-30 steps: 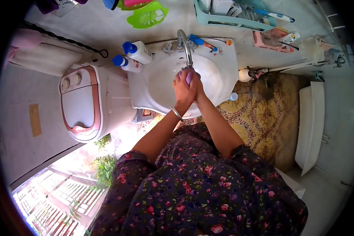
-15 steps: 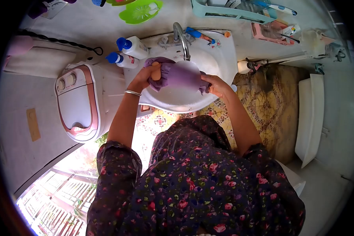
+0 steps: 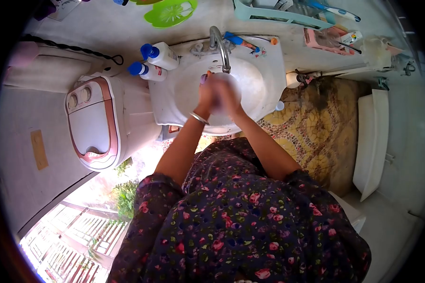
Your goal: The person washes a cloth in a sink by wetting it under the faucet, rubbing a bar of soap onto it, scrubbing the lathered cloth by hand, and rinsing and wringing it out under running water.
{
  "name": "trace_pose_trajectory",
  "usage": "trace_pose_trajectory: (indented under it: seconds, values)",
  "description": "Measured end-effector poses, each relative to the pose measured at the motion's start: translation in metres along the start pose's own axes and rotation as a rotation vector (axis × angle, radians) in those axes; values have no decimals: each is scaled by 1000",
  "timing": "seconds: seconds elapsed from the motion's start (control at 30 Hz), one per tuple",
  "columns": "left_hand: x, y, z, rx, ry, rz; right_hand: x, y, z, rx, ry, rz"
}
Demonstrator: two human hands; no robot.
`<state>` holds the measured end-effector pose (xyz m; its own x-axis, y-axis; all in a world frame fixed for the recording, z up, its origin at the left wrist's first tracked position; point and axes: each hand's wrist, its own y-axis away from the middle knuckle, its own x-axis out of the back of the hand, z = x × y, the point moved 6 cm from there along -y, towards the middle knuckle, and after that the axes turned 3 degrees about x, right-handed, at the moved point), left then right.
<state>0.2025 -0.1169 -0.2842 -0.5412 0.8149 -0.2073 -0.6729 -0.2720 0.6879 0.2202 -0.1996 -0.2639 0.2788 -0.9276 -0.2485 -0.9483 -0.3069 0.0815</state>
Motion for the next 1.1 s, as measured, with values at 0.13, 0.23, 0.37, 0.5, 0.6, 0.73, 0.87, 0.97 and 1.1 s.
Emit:
trace_pose_trajectory:
  seconds: [0.13,0.23,0.37,0.5,0.6,0.73,0.87,0.97,1.1]
  values:
    - [7,1,-3,-385,-110,-21,12,-10,19,-156,24,214]
    - [-24,46,-2,-722,-333,167,23,-27,13,-244,-42,179]
    - [-15,18,3,-764,-319,60,8,-7,13,-519,-221,126]
    - [5,-26,1,-646,-443,-289,-8,23,-18,-531,-372,117]
    - [14,-30,5,-438,-500,-245,-10,24,-33,-556,-556,-46]
    - [9,-54,-29,-668,-340,-510,-8,16,4,-532,-925,-14]
    - [-8,-14,-18,-18,456,-304,20,-18,53,-173,-624,163]
    - [39,-22,-11,69,52,-275,75,-30,72,-346,-340,209]
    - [105,-29,-1,-45,-382,-280,110,-29,50,-496,-77,-7]
